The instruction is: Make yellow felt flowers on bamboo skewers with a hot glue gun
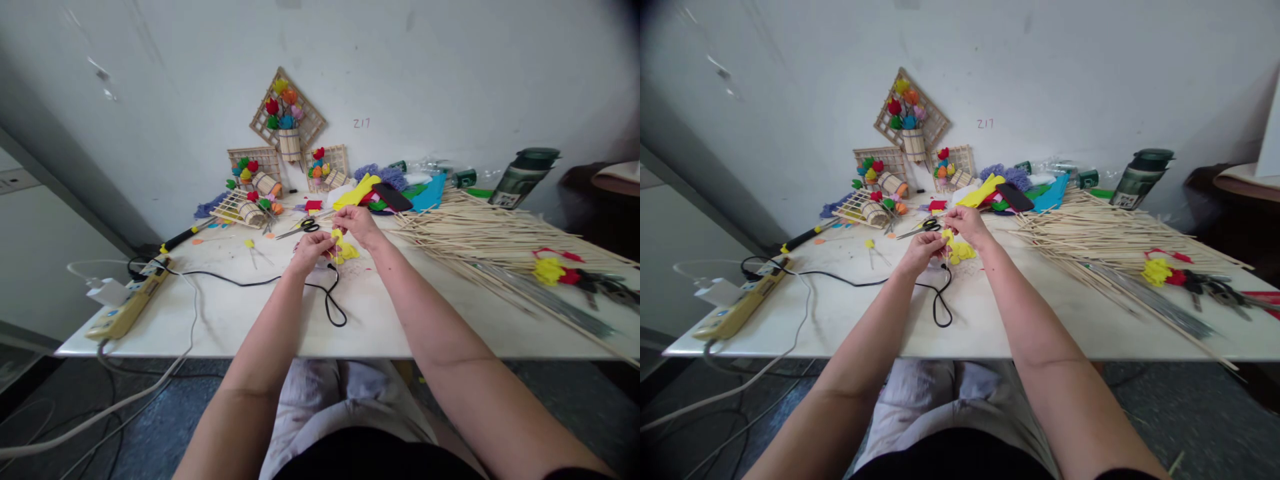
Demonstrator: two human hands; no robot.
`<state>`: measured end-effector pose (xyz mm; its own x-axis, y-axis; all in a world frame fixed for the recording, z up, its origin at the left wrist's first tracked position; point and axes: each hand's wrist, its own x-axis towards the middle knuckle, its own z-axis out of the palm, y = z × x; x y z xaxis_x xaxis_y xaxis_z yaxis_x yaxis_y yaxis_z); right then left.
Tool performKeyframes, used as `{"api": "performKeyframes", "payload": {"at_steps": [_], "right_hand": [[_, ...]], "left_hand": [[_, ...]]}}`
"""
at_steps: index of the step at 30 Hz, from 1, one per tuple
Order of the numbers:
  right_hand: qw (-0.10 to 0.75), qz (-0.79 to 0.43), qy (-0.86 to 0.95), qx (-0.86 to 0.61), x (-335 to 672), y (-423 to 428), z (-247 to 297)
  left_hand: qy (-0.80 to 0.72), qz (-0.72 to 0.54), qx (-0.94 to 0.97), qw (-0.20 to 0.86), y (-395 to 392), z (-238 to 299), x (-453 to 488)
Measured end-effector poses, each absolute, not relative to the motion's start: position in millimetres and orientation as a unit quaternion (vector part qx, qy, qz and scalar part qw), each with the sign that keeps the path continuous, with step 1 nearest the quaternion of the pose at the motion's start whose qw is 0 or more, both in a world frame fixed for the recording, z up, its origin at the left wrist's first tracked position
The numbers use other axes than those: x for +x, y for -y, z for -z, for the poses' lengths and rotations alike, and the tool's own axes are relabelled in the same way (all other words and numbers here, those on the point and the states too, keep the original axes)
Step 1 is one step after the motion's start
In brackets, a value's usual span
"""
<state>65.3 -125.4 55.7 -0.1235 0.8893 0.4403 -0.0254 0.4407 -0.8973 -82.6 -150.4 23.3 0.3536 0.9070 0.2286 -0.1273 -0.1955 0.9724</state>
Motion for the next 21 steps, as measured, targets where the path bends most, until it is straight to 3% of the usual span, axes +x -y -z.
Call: {"api": "performKeyframes", "payload": {"at_steps": [8, 16, 21], "right_hand": [[0.554, -0.351, 0.663, -0.361, 64.2, 124.9, -54.9], [0.554, -0.41, 0.603, -0.401, 64.1, 124.6, -53.1], [0.439, -0.489, 0.609, -0.445, 66.8, 132.5, -55.9]], "left_hand": [[-0.33, -0.475, 0.603, 0.55, 152.0, -23.6, -79.6], [-0.339, -0.564, 0.555, 0.509, 146.8, -25.7, -82.6], [-0.346, -0.63, 0.508, 0.475, 144.7, -27.8, -88.1]]}}
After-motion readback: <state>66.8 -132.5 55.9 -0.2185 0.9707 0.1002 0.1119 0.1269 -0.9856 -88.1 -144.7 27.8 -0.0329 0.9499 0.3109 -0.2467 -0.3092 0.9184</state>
